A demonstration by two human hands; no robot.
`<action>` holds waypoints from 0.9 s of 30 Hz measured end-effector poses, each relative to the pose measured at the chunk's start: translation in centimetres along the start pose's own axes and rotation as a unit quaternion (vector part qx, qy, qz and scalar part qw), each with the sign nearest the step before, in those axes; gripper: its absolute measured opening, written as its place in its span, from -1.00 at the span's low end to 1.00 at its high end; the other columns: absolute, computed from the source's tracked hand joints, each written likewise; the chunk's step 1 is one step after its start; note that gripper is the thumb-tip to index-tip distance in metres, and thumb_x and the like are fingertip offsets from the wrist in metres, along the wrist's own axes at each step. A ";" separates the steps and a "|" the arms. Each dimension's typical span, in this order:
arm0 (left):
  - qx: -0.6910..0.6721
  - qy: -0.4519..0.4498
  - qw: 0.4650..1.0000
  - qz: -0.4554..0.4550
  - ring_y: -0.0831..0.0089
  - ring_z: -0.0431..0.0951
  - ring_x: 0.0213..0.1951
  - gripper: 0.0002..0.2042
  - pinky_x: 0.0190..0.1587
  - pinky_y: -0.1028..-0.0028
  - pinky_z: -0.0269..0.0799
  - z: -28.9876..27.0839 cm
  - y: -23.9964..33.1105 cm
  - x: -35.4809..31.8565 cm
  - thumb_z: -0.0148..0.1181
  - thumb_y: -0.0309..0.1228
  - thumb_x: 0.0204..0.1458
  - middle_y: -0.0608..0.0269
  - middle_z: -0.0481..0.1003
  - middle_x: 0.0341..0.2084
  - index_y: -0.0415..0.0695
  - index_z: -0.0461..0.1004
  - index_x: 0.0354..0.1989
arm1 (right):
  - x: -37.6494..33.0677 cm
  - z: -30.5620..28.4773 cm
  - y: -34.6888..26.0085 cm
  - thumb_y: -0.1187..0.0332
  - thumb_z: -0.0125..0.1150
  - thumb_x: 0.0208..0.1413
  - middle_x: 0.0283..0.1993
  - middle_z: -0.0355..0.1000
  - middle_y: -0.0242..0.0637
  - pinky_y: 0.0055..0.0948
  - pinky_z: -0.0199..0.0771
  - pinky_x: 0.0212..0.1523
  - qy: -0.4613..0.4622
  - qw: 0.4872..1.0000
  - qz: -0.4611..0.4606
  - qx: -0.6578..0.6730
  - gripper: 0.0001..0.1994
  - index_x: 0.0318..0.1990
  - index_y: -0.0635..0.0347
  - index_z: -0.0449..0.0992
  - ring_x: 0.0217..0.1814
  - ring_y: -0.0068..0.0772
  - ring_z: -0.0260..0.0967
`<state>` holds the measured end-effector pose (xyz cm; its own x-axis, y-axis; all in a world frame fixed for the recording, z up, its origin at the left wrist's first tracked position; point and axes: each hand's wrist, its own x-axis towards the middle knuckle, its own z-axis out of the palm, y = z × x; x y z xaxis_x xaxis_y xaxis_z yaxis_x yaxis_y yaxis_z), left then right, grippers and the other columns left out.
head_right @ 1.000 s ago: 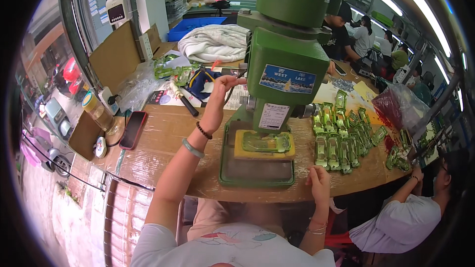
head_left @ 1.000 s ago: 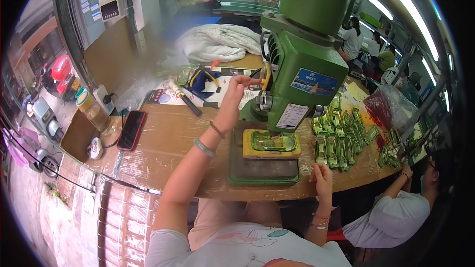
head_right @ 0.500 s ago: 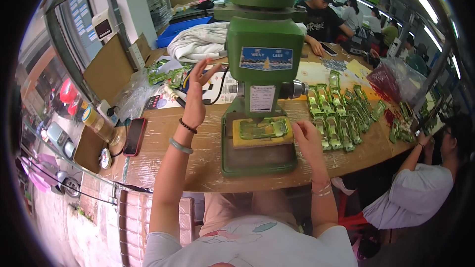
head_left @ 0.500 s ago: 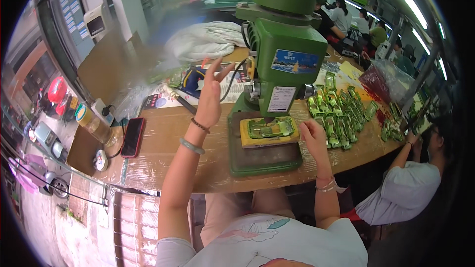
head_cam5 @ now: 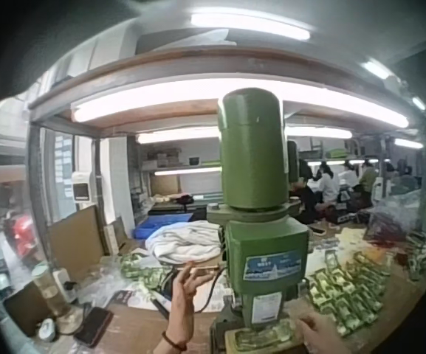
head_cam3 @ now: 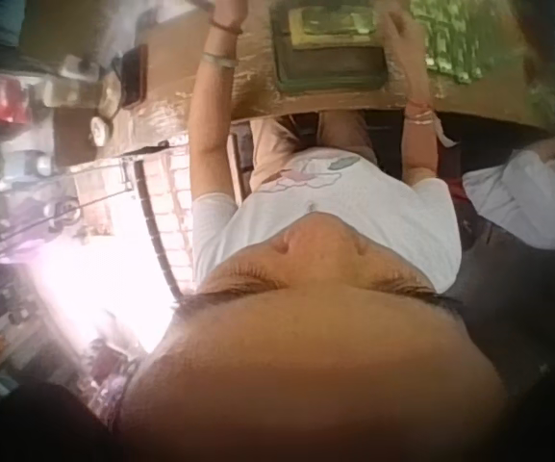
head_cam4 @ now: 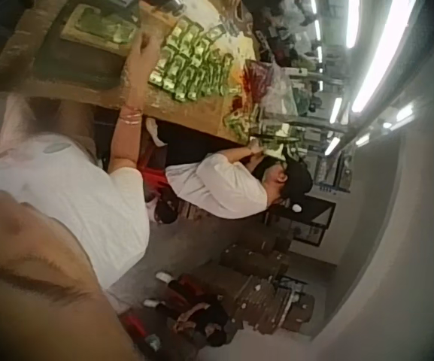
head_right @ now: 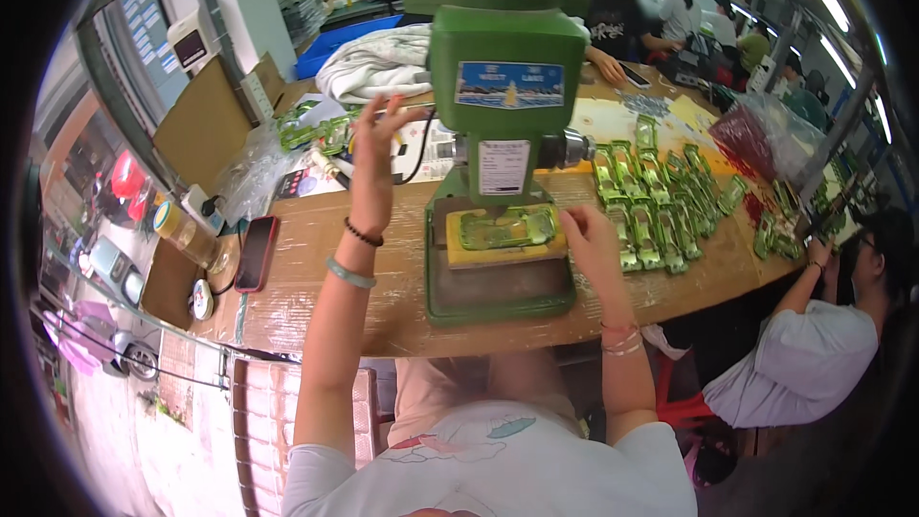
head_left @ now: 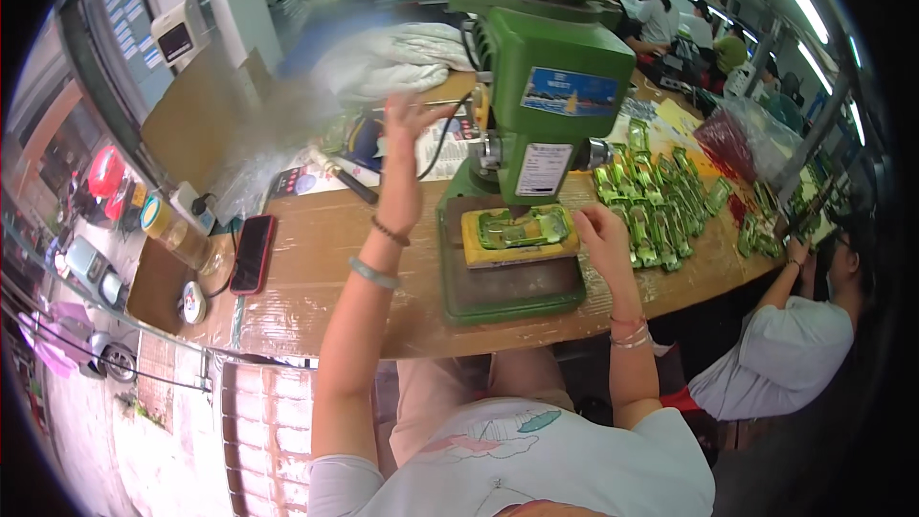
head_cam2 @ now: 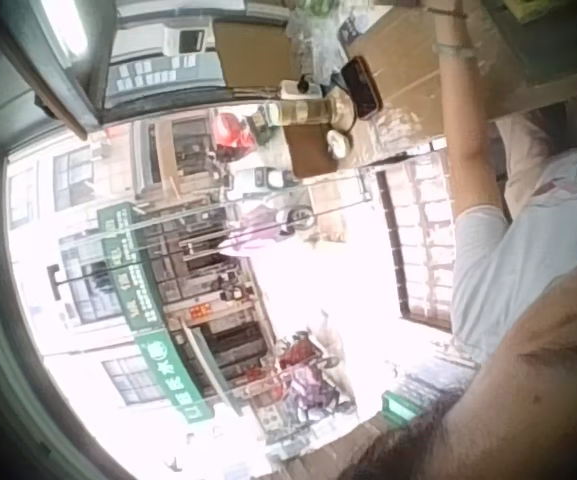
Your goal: The person places toy car shells into a press machine fixture, attaches components, and pulls the machine lever to press them together. They then remove the pressed car bodies and place them into slots in a plastic tray.
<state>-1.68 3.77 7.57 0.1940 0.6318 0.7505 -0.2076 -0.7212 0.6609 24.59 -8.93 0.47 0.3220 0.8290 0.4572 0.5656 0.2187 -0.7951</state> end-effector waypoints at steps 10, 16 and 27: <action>-0.083 0.237 0.954 -0.163 0.39 0.35 0.01 -0.56 0.03 0.33 0.22 -2.6 -5.0 -7.6 -0.32 -0.06 0.22 0.17 0.40 -0.09 -0.17 0.28 -0.01 | 2.8 0.1 -0.8 0.33 0.24 -0.07 -0.63 0.37 -0.20 -0.37 0.28 -0.53 -0.097 0.976 -0.066 -0.183 -0.77 -0.47 0.35 0.42 -0.58 -0.31 0.32; -0.037 0.277 0.941 -0.189 0.39 0.40 -0.08 -0.71 -0.08 0.34 0.35 -3.2 -5.8 -7.4 -0.22 -0.26 0.19 0.20 0.43 -0.20 -0.17 0.39 -0.19 | 3.3 -4.4 -2.1 0.42 0.16 -0.09 -0.68 0.33 -0.25 -0.43 0.30 -0.56 -0.034 0.995 0.045 -0.085 -0.85 -0.52 0.32 0.37 -0.64 -0.39 0.31; -0.009 0.286 0.943 -0.173 0.39 0.39 -0.13 -0.60 -0.13 0.39 0.36 -2.6 -4.4 -7.4 -0.32 -0.16 0.24 0.13 0.43 -0.23 -0.23 0.40 -0.29 | -4.3 -20.8 11.9 0.45 0.07 0.07 -0.44 0.40 -0.29 -0.61 0.27 -0.71 0.347 0.906 0.198 0.142 -0.77 -0.09 0.25 0.36 -0.66 -0.59 0.28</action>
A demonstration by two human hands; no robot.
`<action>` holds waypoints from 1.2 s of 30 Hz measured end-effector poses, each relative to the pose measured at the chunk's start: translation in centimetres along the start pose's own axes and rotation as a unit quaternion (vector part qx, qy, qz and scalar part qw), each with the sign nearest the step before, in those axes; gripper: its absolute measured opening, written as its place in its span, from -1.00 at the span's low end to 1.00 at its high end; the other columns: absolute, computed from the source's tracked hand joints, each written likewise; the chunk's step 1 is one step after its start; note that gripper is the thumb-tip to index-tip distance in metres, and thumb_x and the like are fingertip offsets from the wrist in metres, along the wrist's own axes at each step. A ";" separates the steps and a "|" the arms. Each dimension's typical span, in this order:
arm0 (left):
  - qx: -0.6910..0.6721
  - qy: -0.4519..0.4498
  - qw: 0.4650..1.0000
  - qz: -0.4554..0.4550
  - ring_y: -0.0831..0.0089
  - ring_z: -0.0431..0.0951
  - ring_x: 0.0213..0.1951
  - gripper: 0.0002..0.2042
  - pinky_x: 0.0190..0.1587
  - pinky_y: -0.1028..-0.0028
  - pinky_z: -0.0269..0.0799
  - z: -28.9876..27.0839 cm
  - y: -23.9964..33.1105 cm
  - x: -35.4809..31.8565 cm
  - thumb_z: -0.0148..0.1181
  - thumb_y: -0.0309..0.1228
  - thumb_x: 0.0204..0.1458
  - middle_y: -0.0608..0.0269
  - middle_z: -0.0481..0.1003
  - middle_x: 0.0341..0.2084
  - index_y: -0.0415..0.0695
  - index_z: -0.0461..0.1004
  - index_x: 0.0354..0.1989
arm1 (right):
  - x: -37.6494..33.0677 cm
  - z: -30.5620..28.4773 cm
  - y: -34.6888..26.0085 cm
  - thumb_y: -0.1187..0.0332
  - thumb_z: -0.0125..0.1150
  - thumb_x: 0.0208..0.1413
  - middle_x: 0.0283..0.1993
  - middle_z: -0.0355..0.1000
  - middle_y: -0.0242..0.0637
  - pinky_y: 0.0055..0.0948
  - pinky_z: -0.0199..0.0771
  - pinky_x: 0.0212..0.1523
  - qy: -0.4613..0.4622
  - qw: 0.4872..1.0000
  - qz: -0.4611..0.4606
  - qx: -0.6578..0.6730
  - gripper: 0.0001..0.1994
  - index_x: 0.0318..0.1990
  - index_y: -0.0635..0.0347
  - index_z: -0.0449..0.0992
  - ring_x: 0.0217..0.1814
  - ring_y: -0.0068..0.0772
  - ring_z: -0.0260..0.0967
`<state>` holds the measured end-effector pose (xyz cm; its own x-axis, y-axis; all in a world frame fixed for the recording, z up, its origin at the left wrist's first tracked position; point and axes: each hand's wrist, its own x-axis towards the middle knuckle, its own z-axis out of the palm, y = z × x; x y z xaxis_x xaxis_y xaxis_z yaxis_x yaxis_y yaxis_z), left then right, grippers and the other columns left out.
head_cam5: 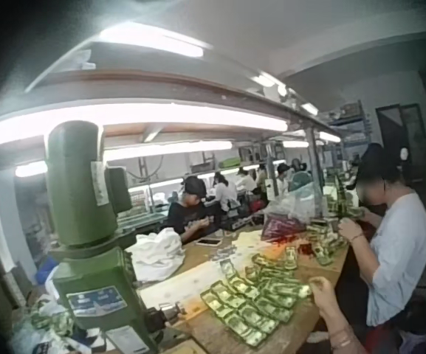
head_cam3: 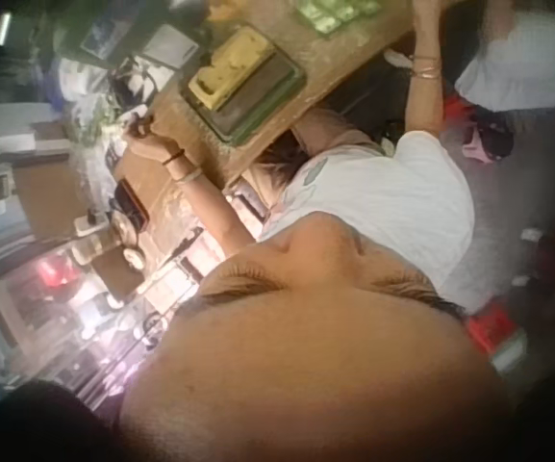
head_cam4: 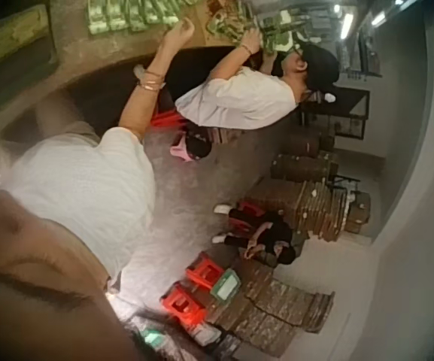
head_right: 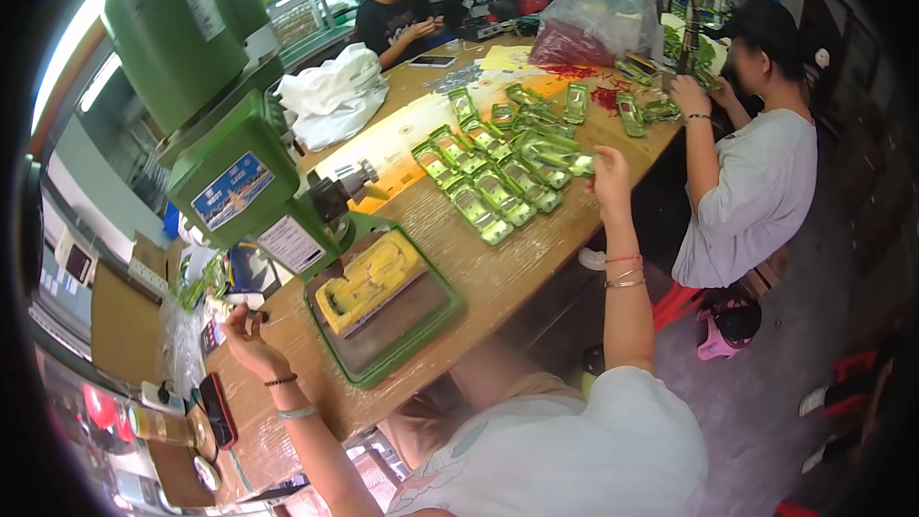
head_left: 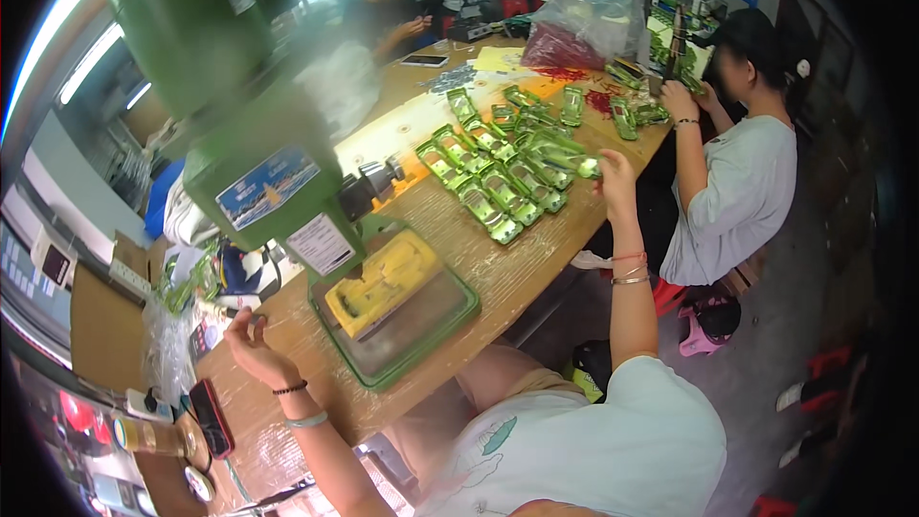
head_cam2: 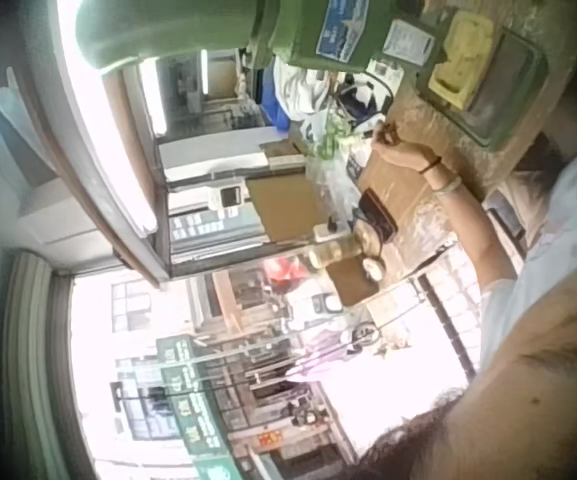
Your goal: The person places toy car shells into a press machine fixture, attaches components, and pulls the machine lever to press them together. They then remove the pressed car bodies and place them into slots in a plastic tray.
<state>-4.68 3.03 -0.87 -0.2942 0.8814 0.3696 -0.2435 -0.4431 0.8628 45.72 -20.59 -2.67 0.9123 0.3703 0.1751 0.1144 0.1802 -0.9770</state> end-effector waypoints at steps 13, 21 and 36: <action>0.099 -0.016 0.993 0.068 0.41 0.38 -0.13 -0.59 -0.12 0.44 0.31 -0.4 0.3 -0.5 -0.33 -0.19 0.25 0.12 0.44 -0.20 -0.22 0.42 -0.36 | -0.4 -0.5 3.4 0.26 0.08 0.13 -0.32 0.44 -0.12 -0.47 0.39 -0.62 0.079 0.972 -0.085 -0.202 -0.58 0.10 0.25 0.27 -0.58 -0.46 0.41; 0.160 -0.072 0.974 0.141 0.35 0.38 -0.09 -0.62 -0.12 0.42 0.33 -0.5 0.0 -0.7 -0.31 -0.23 0.23 0.12 0.42 -0.17 -0.25 0.42 -0.31 | -9.6 1.4 7.1 0.49 0.07 0.01 -0.17 0.44 -0.09 -0.19 0.27 0.04 0.078 0.886 -0.350 -0.294 -0.92 -0.37 0.28 0.47 -0.01 -0.02 0.33; 0.056 0.094 0.977 0.181 0.17 0.40 -0.11 -0.63 -0.12 0.23 0.49 1.1 4.5 -1.9 -0.31 -0.33 0.19 -0.07 0.35 -0.11 -0.42 0.31 -0.09 | -23.7 -6.3 16.3 0.32 -0.01 0.07 -0.15 0.44 0.02 -0.11 0.40 -0.10 -0.171 0.899 0.016 -0.402 -0.76 -0.15 0.16 0.49 -0.10 0.13 0.38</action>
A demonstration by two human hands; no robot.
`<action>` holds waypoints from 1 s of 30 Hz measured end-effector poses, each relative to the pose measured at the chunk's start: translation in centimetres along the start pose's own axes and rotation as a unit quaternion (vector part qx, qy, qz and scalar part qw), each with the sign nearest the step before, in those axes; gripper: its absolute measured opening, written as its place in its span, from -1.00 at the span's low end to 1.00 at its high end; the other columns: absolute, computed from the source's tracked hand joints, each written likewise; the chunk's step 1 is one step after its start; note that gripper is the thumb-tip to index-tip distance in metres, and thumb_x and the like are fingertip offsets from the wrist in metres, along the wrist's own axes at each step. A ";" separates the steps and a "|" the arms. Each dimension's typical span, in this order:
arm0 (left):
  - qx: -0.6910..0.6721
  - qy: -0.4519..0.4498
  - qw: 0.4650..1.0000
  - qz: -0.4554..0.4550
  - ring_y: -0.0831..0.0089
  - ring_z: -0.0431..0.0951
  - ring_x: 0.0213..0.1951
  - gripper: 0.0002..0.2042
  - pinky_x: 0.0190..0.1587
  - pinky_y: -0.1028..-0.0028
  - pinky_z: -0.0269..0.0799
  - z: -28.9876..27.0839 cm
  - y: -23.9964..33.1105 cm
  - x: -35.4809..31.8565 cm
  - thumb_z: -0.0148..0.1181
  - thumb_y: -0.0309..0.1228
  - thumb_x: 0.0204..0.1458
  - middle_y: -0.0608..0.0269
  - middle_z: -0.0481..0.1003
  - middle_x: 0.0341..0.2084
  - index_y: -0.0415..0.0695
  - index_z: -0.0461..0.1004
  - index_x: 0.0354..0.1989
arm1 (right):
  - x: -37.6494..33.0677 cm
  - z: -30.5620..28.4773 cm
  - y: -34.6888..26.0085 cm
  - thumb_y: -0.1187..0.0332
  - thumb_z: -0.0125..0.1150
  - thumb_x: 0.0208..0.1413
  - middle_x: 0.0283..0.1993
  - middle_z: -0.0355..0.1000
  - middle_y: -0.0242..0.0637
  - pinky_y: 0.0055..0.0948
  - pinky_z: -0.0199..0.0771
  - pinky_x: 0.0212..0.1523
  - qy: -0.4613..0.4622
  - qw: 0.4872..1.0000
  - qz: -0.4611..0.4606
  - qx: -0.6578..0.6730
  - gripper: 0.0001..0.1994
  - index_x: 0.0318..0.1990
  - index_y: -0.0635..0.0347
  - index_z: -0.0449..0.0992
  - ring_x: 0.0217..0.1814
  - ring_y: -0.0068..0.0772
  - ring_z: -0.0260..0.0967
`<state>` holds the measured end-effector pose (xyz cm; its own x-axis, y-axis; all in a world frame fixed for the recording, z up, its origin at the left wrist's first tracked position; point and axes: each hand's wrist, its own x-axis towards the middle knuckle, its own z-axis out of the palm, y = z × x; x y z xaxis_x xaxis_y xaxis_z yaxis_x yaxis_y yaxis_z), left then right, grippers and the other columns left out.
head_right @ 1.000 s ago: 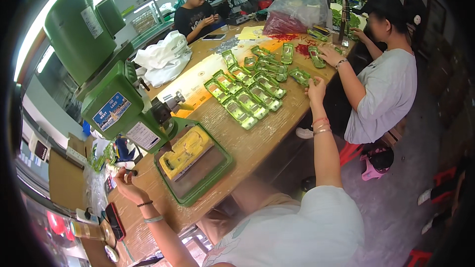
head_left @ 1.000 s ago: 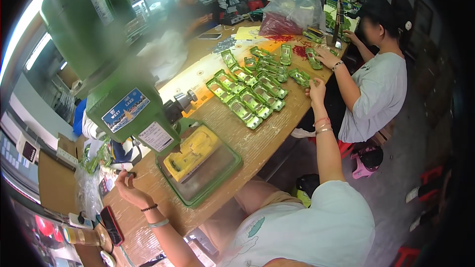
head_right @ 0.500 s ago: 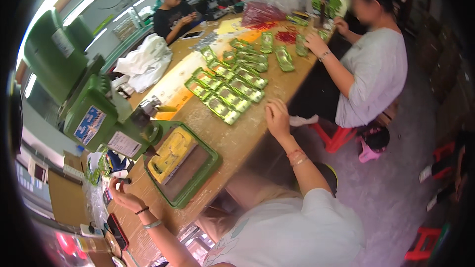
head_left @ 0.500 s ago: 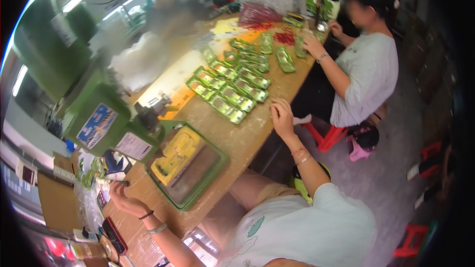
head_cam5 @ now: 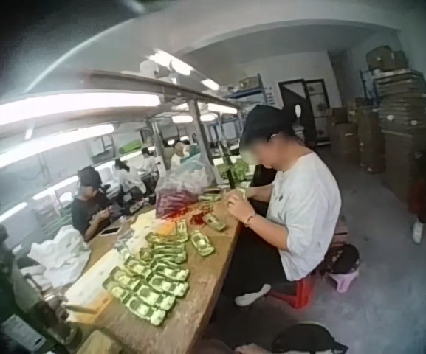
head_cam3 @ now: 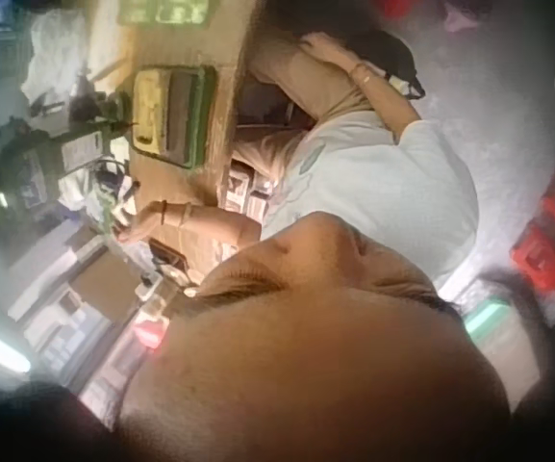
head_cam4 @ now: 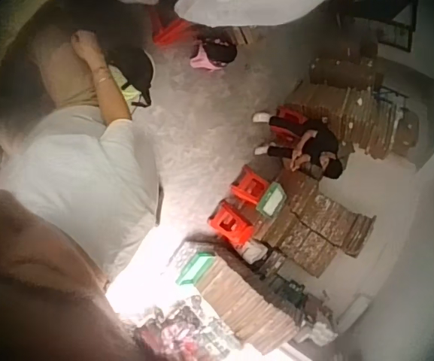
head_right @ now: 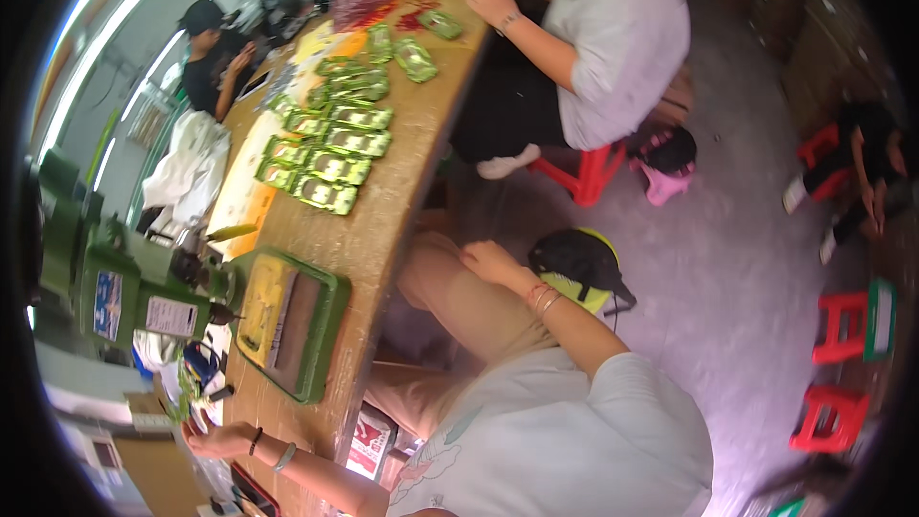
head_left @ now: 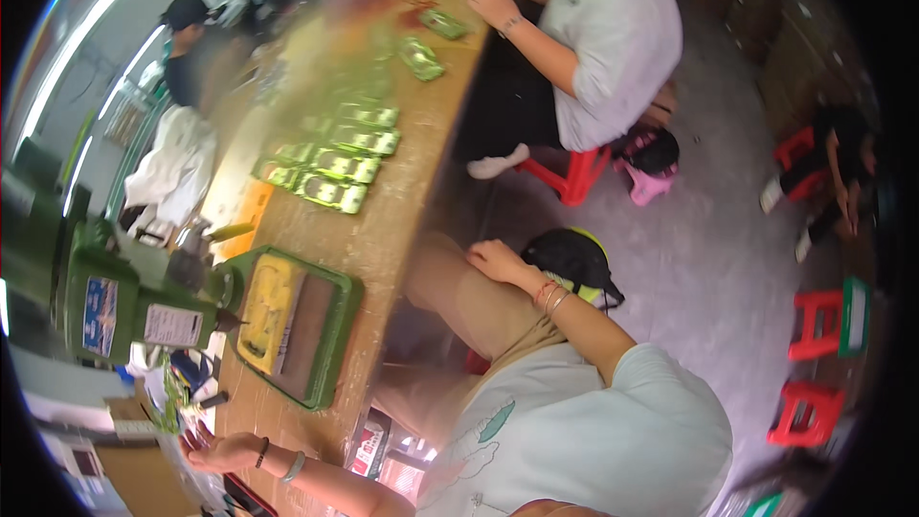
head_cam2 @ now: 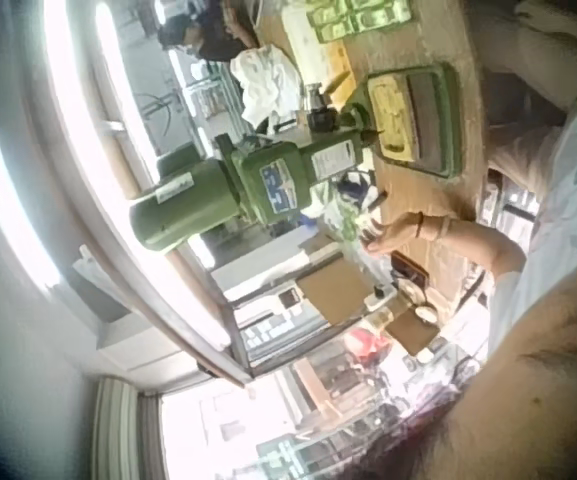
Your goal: The person places toy car shells into a press machine fixture, attaches components, and pulls the machine lever to press them together. They then remove the pressed car bodies and place them into slots in a plastic tray.
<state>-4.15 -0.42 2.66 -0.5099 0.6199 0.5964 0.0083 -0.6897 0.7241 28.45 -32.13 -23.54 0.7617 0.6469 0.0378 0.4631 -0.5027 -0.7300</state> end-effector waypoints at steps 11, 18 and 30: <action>-0.118 -0.083 0.985 0.094 0.06 0.25 0.13 -0.17 0.16 0.14 0.16 -5.0 6.8 -6.8 0.25 -0.05 -0.06 0.01 0.16 0.18 -0.15 -0.03 0.31 | -18.3 -1.2 21.1 0.25 0.03 -0.01 -0.30 0.47 0.01 -0.06 0.42 -0.23 0.053 0.924 0.372 -0.071 -0.79 -0.36 0.17 0.53 -0.20 0.08 0.42; 0.046 -0.242 0.953 0.179 0.23 0.39 -0.16 -0.71 -0.07 0.29 0.29 -6.0 9.0 -14.2 -0.03 -0.32 0.15 -0.07 0.27 -0.07 -0.26 0.19 -0.10 | -13.9 2.8 25.3 0.13 0.33 -0.15 0.00 0.29 -0.03 -0.07 0.38 -0.04 0.017 0.925 0.340 -0.166 -0.31 0.13 0.15 0.18 0.07 0.10 0.28; 0.199 -0.374 0.882 0.204 0.07 0.40 -0.15 -0.88 -0.06 0.23 0.27 -5.8 11.4 -19.4 0.06 -0.53 -0.06 -0.06 0.39 -0.27 -0.24 0.34 -0.33 | -7.0 1.9 32.5 0.13 0.20 0.00 -0.09 0.48 -0.21 -0.22 0.50 -0.19 -0.142 0.870 0.377 -0.284 -0.63 -0.05 0.07 0.46 -0.06 -0.19 0.46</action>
<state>0.87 -22.50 -2.66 0.3153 0.5261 0.7899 0.4376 -0.8191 0.3709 37.34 -51.88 -48.88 0.8406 0.0850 -0.5349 0.0901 -0.9958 -0.0167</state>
